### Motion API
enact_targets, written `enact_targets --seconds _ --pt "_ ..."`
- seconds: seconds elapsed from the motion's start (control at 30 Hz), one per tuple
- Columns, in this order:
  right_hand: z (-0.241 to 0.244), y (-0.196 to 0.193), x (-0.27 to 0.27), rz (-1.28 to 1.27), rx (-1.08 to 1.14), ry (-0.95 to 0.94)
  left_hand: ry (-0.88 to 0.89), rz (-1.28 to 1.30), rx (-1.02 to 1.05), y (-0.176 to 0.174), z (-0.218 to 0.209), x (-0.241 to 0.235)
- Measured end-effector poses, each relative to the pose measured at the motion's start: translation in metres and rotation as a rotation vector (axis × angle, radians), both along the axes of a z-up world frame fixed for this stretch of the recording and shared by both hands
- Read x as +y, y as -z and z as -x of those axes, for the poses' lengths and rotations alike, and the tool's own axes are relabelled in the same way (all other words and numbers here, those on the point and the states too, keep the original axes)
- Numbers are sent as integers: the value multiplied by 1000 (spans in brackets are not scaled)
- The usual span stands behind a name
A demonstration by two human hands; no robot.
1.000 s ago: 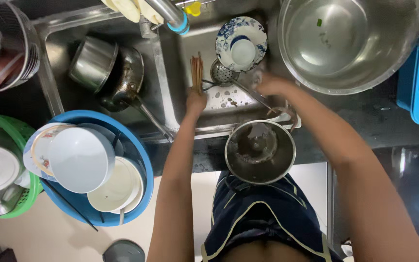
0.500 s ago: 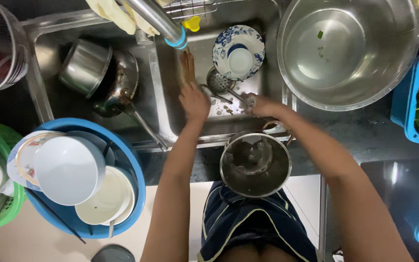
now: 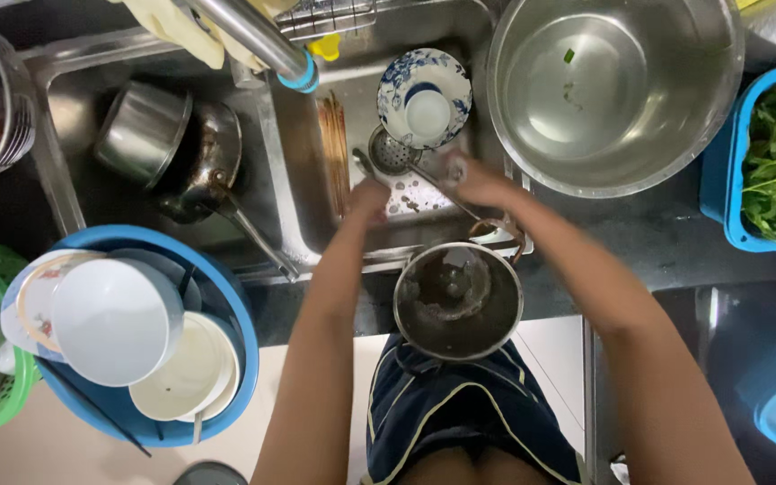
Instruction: The person washes chopsticks, a ladle, and several bowls and plates in a kitchen sink using a sponge and running water. They rinse each item and place them into a blue basin beside the sink.
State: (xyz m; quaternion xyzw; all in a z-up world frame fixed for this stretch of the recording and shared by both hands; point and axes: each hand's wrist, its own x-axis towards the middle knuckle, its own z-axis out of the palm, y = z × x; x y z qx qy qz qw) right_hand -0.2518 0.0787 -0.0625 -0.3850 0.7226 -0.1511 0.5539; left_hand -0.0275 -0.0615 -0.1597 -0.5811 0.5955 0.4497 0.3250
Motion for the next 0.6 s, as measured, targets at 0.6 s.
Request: enact_targets --seconds 0.6 --pt "-13 -43 -90 280 -72 461 -598 -404 984 -212 -1 48"
